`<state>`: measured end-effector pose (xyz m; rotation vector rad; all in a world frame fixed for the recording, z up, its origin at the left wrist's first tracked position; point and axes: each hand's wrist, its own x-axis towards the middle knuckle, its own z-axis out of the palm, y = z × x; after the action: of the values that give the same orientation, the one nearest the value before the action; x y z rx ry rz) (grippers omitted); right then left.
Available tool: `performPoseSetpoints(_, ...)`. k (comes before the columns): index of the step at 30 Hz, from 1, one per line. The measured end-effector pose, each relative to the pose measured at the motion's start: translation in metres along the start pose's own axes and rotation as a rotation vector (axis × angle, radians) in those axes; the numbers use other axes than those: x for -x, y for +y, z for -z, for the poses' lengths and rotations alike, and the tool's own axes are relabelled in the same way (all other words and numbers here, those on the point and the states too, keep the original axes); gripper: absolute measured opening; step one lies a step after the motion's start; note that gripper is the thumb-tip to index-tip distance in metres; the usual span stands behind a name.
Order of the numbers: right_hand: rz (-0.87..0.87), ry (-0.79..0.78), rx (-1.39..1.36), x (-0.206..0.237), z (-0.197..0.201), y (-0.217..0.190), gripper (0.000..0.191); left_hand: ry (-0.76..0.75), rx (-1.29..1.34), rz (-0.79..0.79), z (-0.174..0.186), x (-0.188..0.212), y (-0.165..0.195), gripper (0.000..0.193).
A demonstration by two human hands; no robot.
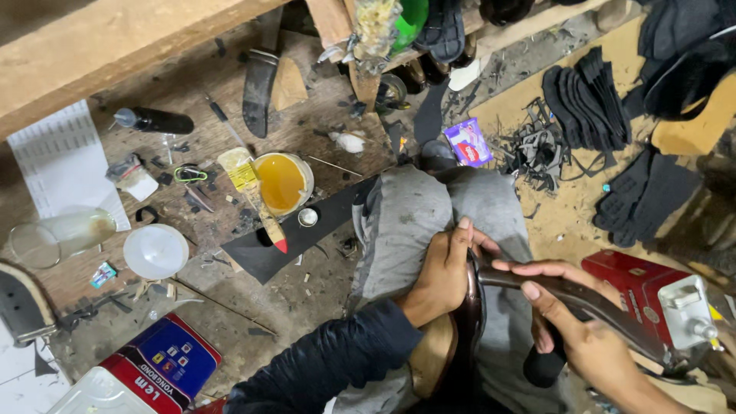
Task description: The person trims excess material from the sole of a brown high-heeled shoe using a small knife, then rubs the sole with a brush and a cloth. The shoe is held on the lap while the person works in a cluttered workshop.
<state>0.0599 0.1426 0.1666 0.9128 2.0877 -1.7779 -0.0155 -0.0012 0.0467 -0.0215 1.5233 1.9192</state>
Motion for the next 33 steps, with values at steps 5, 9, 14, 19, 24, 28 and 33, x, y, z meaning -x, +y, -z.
performPoseSetpoints(5,-0.029,-0.022,0.173,-0.012,0.008,-0.018,0.024,-0.021,0.041,-0.024,-0.001,0.004,0.007,0.069)
performPoseSetpoints(9,-0.052,-0.139,0.313,-0.026,0.012,-0.026,0.025,-0.021,0.029,-0.014,0.001,0.003,0.008,0.068)
performPoseSetpoints(14,0.552,-0.456,0.425,-0.056,0.016,-0.048,0.023,-0.021,0.001,-0.047,0.001,0.002,-0.012,0.068)
performPoseSetpoints(19,0.414,-0.678,0.757,-0.081,0.017,-0.058,0.027,-0.046,0.144,0.037,0.0,0.003,-0.025,0.06)
performPoseSetpoints(24,0.089,-0.469,0.173,-0.047,0.025,-0.03,0.023,-0.024,0.131,0.092,0.001,0.016,0.01,0.062)
performPoseSetpoints(28,0.349,-0.496,-0.567,0.003,0.024,0.005,0.028,-0.157,0.063,-0.329,-0.009,0.05,0.069,0.065)
performPoseSetpoints(33,0.784,-0.511,-0.824,0.044,0.031,0.027,0.032,-0.299,-0.413,-0.966,-0.019,0.091,0.15,0.061)
